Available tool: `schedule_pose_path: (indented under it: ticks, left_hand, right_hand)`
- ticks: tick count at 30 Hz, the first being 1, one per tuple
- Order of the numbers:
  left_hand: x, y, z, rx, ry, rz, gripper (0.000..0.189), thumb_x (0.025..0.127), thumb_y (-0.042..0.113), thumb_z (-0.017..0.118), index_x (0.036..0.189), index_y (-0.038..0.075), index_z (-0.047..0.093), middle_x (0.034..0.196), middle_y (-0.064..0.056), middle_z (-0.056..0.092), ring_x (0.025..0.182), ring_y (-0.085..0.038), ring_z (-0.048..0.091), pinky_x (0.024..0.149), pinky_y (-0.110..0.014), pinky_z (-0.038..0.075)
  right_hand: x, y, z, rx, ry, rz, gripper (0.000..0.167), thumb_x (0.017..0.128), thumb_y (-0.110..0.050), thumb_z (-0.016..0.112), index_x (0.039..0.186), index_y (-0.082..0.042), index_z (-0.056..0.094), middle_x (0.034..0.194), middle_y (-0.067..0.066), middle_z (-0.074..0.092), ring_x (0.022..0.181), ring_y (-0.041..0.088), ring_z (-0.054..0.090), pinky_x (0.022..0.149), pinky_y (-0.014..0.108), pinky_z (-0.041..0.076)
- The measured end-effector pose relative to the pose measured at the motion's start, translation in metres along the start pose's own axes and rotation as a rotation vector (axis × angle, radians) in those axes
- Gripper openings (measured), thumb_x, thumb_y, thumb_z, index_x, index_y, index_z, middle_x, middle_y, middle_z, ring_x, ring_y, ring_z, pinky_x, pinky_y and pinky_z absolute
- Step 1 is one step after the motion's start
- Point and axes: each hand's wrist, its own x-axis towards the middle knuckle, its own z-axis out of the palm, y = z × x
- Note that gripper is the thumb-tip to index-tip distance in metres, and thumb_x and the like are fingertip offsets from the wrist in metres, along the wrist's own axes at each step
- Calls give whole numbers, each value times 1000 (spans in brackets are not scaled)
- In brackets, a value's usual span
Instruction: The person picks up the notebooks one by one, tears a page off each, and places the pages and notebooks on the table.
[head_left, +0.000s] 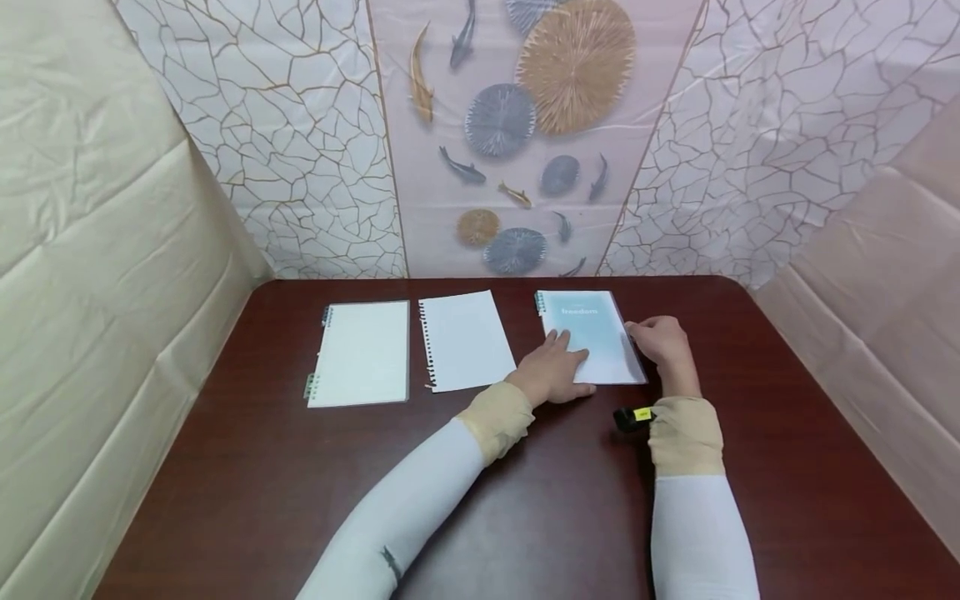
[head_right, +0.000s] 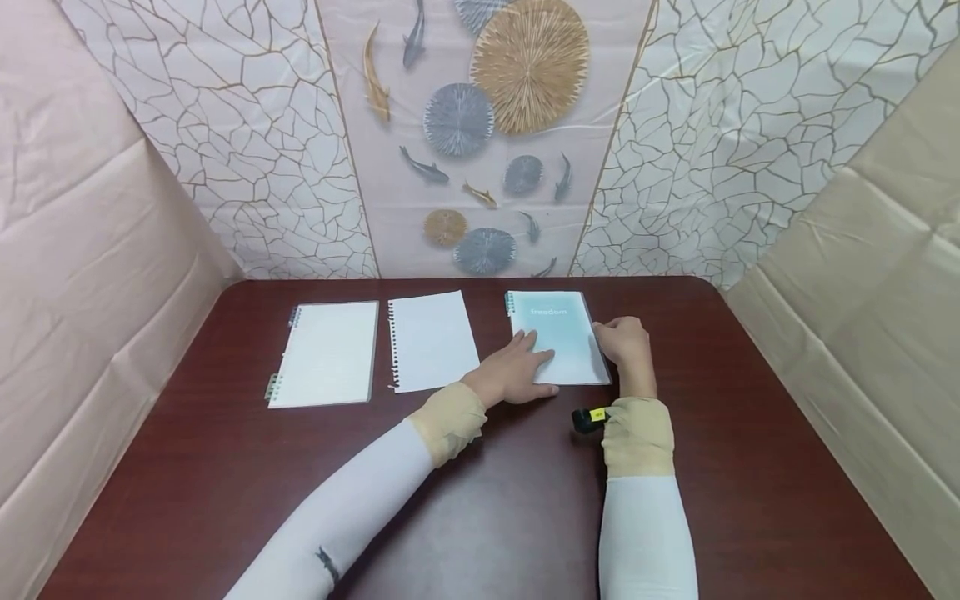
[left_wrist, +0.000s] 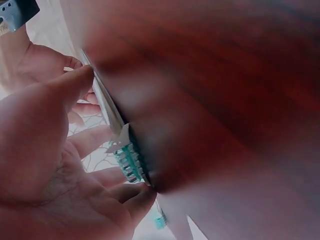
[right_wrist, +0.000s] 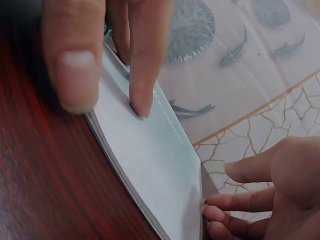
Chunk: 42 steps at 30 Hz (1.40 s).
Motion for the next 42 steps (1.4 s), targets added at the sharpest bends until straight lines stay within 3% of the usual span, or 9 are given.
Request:
schedule_pose_path:
  ticks: [4, 12, 19, 23, 26, 31, 35, 39, 42]
  left_hand:
    - [0, 4, -5, -24, -32, -11, 69, 107, 58, 54, 164, 23, 43, 175, -16, 19, 162, -34, 15, 127, -34, 27]
    - [5, -1, -14, -164, -62, 7, 79, 108, 71, 30, 165, 16, 41, 172, -12, 30, 162, -32, 19, 127, -39, 27]
    - [6, -22, -51, -685, 153, -64, 84, 110, 68, 21, 155, 2, 48, 143, -20, 62, 123, -31, 65, 100, -41, 56]
    - [-3, -33, -73, -1097, 171, -115, 78, 110, 64, 34, 158, 3, 40, 136, -27, 59, 107, -43, 71, 83, -52, 63]
    - [-10, -46, -84, -1223, 166, -139, 85, 108, 66, 39, 162, 2, 31, 140, -31, 54, 103, -52, 72, 79, -58, 63]
    - [-25, -75, -89, -1181, 162, -231, 92, 106, 70, 40, 163, 0, 26, 134, -29, 58, 95, -44, 75, 77, -55, 64]
    - [-35, -96, -83, -1030, 183, -273, 64, 111, 47, 51, 153, 0, 42, 123, -21, 64, 93, -34, 74, 75, -49, 65]
    - [-40, -110, -74, -871, 241, -334, 48, 103, 17, 64, 144, -3, 47, 122, -22, 64, 92, -33, 74, 67, -42, 65]
    - [-41, -117, -68, -732, 259, -398, 50, 100, 16, 70, 140, -7, 49, 121, -24, 64, 83, -29, 73, 60, -34, 63]
  right_hand:
    - [-1, -2, 0, 51, 3, 29, 45, 109, -35, 55, 109, 9, 64, 95, 15, 57, 82, 28, 53, 70, 41, 49]
    - [-15, -22, -15, 172, -94, -136, 49, 109, -29, 58, 143, 7, 51, 138, 26, 51, 112, 33, 56, 82, 36, 54]
    - [-37, -57, -23, 103, -118, -390, 45, 111, -21, 57, 147, 5, 50, 129, 29, 61, 106, 34, 65, 75, 30, 59]
    - [-46, -73, -18, 122, -203, -485, 59, 113, -43, 48, 153, 2, 49, 137, 29, 62, 114, 39, 66, 87, 45, 62]
    - [-45, -80, -10, 194, -294, -563, 62, 115, -45, 41, 153, 3, 49, 136, 29, 65, 118, 43, 68, 97, 55, 58]
    - [-33, -69, 7, 135, -102, -655, 53, 112, -44, 51, 144, -3, 61, 125, 20, 74, 112, 36, 72, 97, 53, 54]
    - [-18, -44, 12, 6, 82, -614, 54, 108, -48, 58, 141, -6, 64, 132, 17, 70, 123, 36, 64, 102, 56, 50]
    - [-3, -21, 12, -110, 65, -534, 65, 107, -47, 60, 152, 0, 53, 152, 26, 53, 144, 46, 45, 115, 65, 37]
    - [5, -12, 14, -240, -15, -453, 77, 107, -47, 60, 162, 2, 37, 164, 32, 35, 152, 53, 27, 118, 72, 26]
